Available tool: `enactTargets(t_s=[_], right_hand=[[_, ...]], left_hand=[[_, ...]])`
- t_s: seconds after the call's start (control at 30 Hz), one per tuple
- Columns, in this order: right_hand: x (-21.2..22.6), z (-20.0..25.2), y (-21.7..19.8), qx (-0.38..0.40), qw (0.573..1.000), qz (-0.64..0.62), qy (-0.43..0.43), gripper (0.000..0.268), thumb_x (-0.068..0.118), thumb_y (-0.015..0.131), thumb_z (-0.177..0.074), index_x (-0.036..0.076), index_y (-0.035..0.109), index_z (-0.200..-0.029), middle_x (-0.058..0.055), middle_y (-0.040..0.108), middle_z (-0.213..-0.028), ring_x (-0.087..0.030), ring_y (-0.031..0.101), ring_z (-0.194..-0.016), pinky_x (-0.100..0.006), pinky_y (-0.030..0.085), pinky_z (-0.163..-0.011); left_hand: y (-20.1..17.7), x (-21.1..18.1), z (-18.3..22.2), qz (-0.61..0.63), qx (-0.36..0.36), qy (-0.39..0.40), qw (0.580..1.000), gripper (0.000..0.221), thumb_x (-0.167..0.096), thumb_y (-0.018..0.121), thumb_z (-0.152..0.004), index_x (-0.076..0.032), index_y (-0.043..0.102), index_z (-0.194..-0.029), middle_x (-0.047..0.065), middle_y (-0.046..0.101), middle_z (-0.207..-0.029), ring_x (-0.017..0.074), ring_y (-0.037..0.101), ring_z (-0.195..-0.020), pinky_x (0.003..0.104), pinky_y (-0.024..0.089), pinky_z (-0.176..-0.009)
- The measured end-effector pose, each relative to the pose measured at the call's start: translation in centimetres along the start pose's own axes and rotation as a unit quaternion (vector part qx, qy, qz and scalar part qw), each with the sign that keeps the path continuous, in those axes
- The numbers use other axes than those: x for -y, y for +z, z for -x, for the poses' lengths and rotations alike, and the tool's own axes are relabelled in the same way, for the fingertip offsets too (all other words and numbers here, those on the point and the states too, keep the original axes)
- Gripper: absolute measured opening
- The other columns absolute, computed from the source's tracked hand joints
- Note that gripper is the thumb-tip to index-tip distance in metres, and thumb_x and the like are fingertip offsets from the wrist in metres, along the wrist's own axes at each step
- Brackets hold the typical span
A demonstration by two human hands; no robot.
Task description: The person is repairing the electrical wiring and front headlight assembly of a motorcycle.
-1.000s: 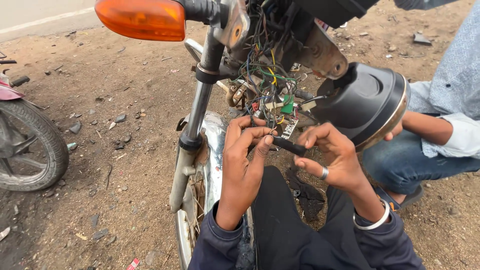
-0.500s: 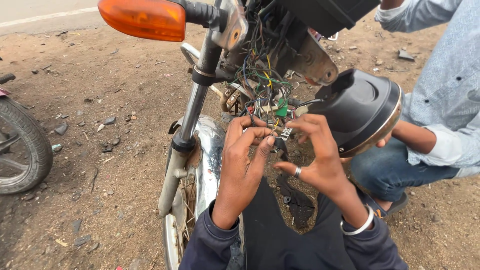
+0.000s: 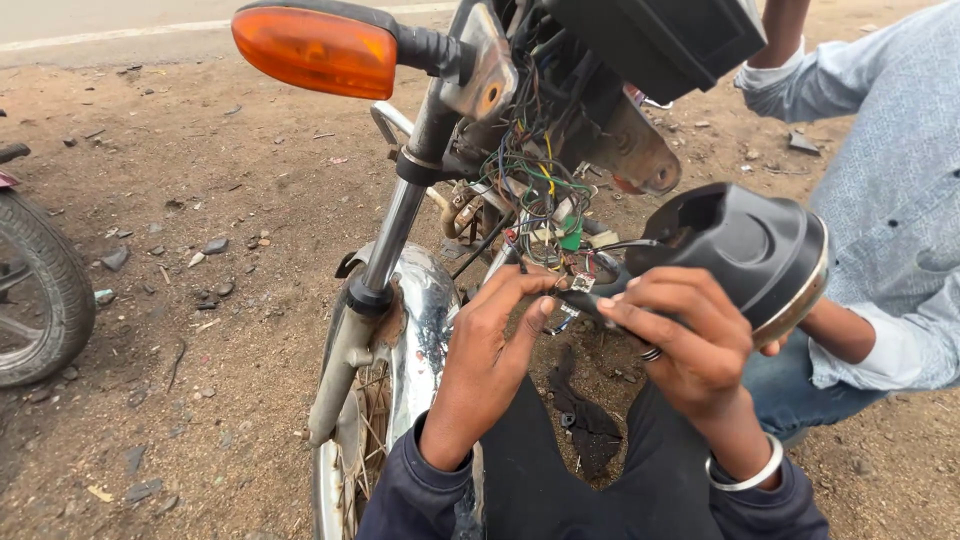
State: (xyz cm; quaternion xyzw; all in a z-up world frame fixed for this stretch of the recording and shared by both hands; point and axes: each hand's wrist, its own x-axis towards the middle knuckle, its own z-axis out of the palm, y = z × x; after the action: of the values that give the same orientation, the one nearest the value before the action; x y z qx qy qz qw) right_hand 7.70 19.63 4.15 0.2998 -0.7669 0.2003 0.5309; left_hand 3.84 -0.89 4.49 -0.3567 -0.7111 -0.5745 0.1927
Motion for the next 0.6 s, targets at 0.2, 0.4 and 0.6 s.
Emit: enactTargets(t_s=[0.2, 0.4, 0.6], right_hand=[[1.0, -2.2, -1.2, 0.020, 0.997, -0.057, 0.051, 0.031, 0.000, 0.083, -0.073, 0.004, 0.076, -0.103, -0.010, 0.069, -0.102, -0.028, 0.070, -0.101, -0.036, 0.059, -0.089], [1.6, -1.7, -2.0, 0.067, 0.994, 0.030, -0.077, 0.031, 0.000, 0.079, -0.066, -0.003, 0.076, -0.097, -0.013, 0.074, -0.097, -0.034, 0.075, -0.100, -0.039, 0.062, -0.084], [1.6, 0.7, -1.1, -0.001, 0.998, 0.008, 0.058, 0.025, 0.000, 0.084, -0.077, 0.001, 0.074, -0.099, -0.011, 0.072, -0.092, -0.024, 0.074, -0.086, -0.032, 0.060, -0.076]], left_hand=[[1.2, 0.2, -0.1, -0.006, -0.053, 0.024, 0.998, 0.026, -0.009, 0.077, -0.090, -0.003, 0.070, -0.114, 0.010, 0.072, -0.102, 0.0243, 0.074, -0.095, 0.034, 0.055, -0.086], [2.0, 1.6, -0.1, -0.171, -0.158, 0.124, 0.964, 0.033, -0.005, 0.084, -0.080, -0.008, 0.070, -0.109, 0.002, 0.071, -0.092, 0.0210, 0.069, -0.087, 0.036, 0.049, -0.080], [2.1, 2.4, -0.2, -0.205, -0.147, 0.215, 0.943, 0.031, -0.005, 0.085, -0.077, -0.007, 0.070, -0.105, 0.006, 0.068, -0.093, 0.0239, 0.065, -0.084, 0.038, 0.048, -0.075]])
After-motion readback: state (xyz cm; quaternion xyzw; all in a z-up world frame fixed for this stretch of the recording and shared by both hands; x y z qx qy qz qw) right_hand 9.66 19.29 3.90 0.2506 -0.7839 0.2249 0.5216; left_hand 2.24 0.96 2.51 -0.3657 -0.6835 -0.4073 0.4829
